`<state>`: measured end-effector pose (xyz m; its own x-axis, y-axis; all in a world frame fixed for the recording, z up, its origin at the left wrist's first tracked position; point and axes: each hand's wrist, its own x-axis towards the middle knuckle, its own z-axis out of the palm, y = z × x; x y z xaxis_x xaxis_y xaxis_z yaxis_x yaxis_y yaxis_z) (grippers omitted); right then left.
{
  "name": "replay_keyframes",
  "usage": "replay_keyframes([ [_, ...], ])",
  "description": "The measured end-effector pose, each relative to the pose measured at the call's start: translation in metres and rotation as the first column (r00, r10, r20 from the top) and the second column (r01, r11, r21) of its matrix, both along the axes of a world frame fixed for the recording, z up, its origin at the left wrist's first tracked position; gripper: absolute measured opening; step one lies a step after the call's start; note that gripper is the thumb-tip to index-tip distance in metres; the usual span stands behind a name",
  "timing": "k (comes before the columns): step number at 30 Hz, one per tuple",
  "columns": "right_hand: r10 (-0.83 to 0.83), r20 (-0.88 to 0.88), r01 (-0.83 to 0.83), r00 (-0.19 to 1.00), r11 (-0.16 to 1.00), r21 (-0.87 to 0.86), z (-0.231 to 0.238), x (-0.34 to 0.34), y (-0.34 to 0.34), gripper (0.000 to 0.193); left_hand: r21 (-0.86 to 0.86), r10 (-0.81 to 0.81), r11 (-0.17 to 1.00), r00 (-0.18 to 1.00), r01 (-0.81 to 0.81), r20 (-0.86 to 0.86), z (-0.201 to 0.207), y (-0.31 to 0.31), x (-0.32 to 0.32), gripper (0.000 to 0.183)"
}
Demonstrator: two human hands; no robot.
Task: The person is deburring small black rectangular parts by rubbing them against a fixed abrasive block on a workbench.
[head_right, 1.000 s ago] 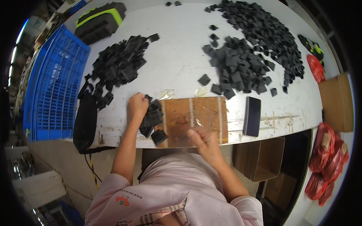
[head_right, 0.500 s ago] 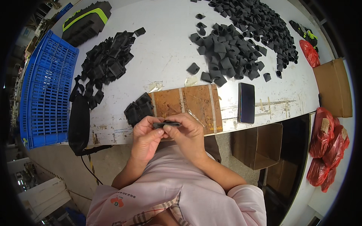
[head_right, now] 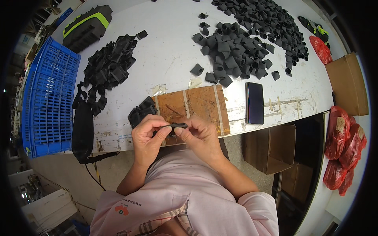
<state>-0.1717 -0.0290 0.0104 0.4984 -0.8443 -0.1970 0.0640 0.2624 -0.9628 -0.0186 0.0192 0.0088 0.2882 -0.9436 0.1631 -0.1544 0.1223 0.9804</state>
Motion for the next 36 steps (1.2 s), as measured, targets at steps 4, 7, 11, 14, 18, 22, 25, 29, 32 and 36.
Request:
replay_keyframes([
  [4,-0.102,0.185,0.127,0.978,0.983,-0.131,0.009,0.004,-0.002,0.028,0.270,0.030,0.957,0.884,0.109,-0.466,0.008,0.003,0.008,0.008],
  [7,0.065,0.275,-0.023,0.959,0.988,-0.152,0.004,-0.002,-0.012,0.032,0.216,-0.075,0.932,0.740,0.291,-0.669,0.007,0.002,0.007,0.012],
  [11,0.067,0.282,-0.033,0.957,0.992,-0.123,0.003,-0.005,-0.007,0.018,0.197,-0.019,0.963,0.770,0.187,-0.637,0.004,0.011,-0.009,0.014],
  [14,0.007,0.239,0.005,0.971,0.999,-0.051,0.006,-0.005,-0.006,0.009,0.190,0.035,0.974,0.743,0.125,-0.668,0.006,0.007,-0.013,0.014],
  [18,0.127,0.095,-0.122,0.987,0.991,-0.058,0.006,-0.012,-0.014,0.016,0.112,-0.151,0.932,0.649,0.346,-0.746,0.009,-0.004,0.005,0.022],
  [22,0.210,0.078,-0.209,0.975,0.978,-0.025,0.007,-0.015,-0.018,0.019,0.224,-0.259,0.846,0.739,0.484,-0.622,0.016,-0.012,0.011,0.016],
  [25,0.239,0.061,-0.235,0.969,0.970,-0.066,0.005,-0.017,-0.019,0.017,0.241,-0.272,0.825,0.733,0.511,-0.624,0.017,-0.014,0.012,0.014],
  [29,0.294,0.204,-0.329,0.934,0.930,0.166,0.003,-0.017,-0.017,0.016,0.151,-0.220,0.772,0.482,0.617,-0.848,0.006,-0.012,0.018,0.013],
  [32,0.342,0.193,-0.378,0.920,0.903,0.203,0.003,-0.018,-0.021,0.018,0.125,-0.226,0.777,0.459,0.617,-0.859,0.001,-0.008,0.019,0.014],
  [36,0.374,0.137,-0.393,0.917,0.905,0.165,0.004,-0.017,-0.017,0.020,0.137,-0.256,0.780,0.511,0.610,-0.821,-0.001,-0.006,0.020,0.014],
])
